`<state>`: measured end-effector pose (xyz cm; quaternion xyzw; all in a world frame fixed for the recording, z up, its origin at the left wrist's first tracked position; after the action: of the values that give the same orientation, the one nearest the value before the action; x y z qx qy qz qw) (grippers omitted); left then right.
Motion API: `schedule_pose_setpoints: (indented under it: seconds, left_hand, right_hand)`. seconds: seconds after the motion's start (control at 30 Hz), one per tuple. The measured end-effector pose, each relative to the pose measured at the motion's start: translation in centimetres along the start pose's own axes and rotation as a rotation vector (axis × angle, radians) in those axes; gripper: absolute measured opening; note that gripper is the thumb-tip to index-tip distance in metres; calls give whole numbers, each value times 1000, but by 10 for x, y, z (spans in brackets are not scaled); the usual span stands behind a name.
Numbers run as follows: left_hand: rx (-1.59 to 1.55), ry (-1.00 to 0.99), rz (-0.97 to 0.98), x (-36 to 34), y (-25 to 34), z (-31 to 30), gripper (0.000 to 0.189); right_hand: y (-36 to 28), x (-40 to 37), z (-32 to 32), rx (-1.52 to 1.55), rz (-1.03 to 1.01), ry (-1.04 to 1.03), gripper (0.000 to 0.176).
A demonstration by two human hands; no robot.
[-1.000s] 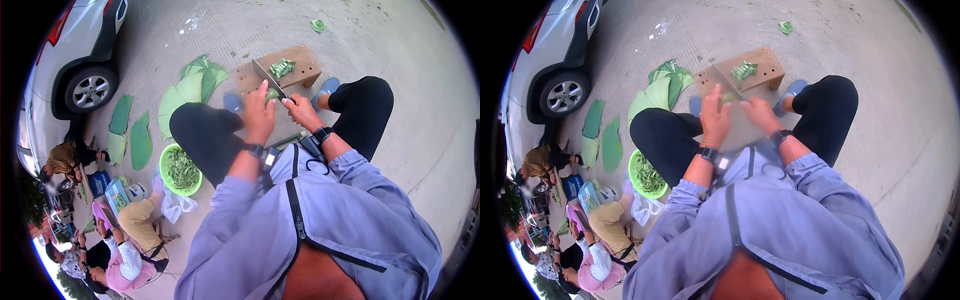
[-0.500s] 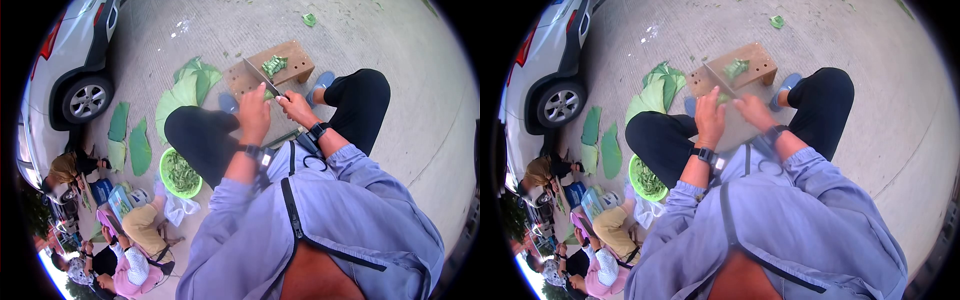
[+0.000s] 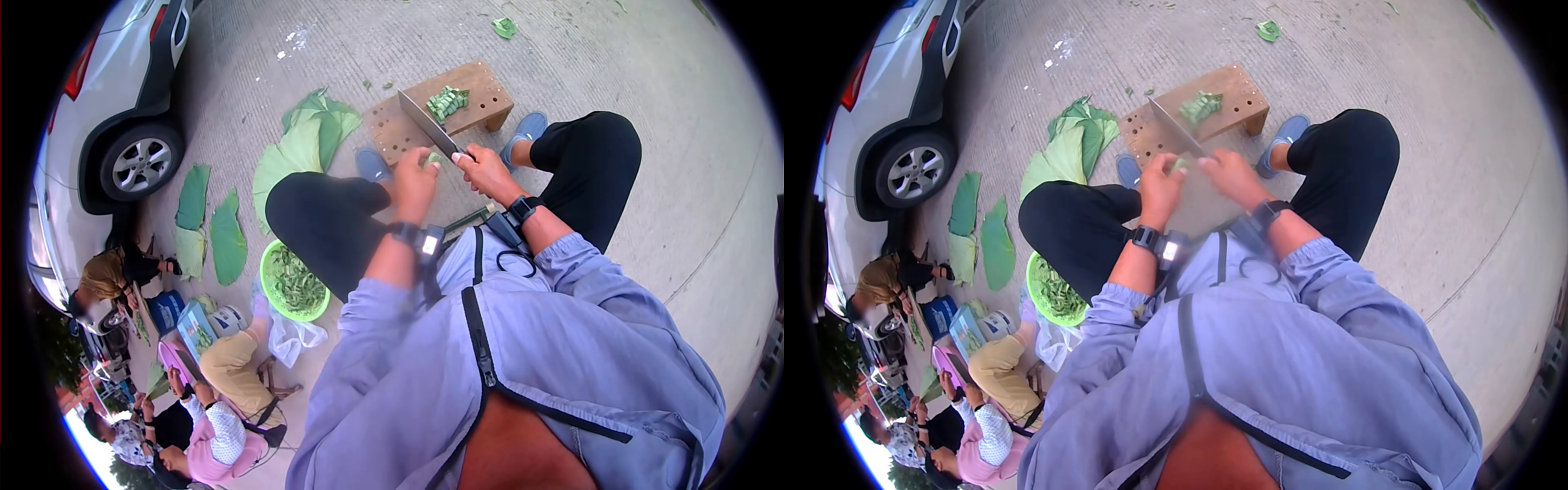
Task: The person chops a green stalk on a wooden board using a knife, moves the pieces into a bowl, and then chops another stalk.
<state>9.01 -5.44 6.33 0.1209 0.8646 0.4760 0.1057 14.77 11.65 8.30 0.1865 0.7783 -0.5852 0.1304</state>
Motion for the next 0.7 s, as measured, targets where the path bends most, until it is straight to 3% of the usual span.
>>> schedule_pose_setpoints:
  seconds: [0.27,0.43,0.7]
  left_hand:
    - [72,14,23,44,-11,0,30]
    - [14,-25,-112,72,-22,-2,29]
    - [70,-58,-122,99,-30,10,29]
  right_hand:
    - [2,-3,-1,30,16,1,35]
    - [0,1,-4,40,31,20,36]
    - [15,4,-7,22,-4,70,37]
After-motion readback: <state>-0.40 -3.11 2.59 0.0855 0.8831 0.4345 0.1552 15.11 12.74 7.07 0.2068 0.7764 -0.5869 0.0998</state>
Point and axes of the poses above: each hand's wrist, its own x-axis towards the middle knuckle, its own z-axis out of the palm, y = z × x, the point moved 2 cm from there along x, towards the middle knuckle, and after that the axes turned 2 degrees about -y, right-handed, at the moved point
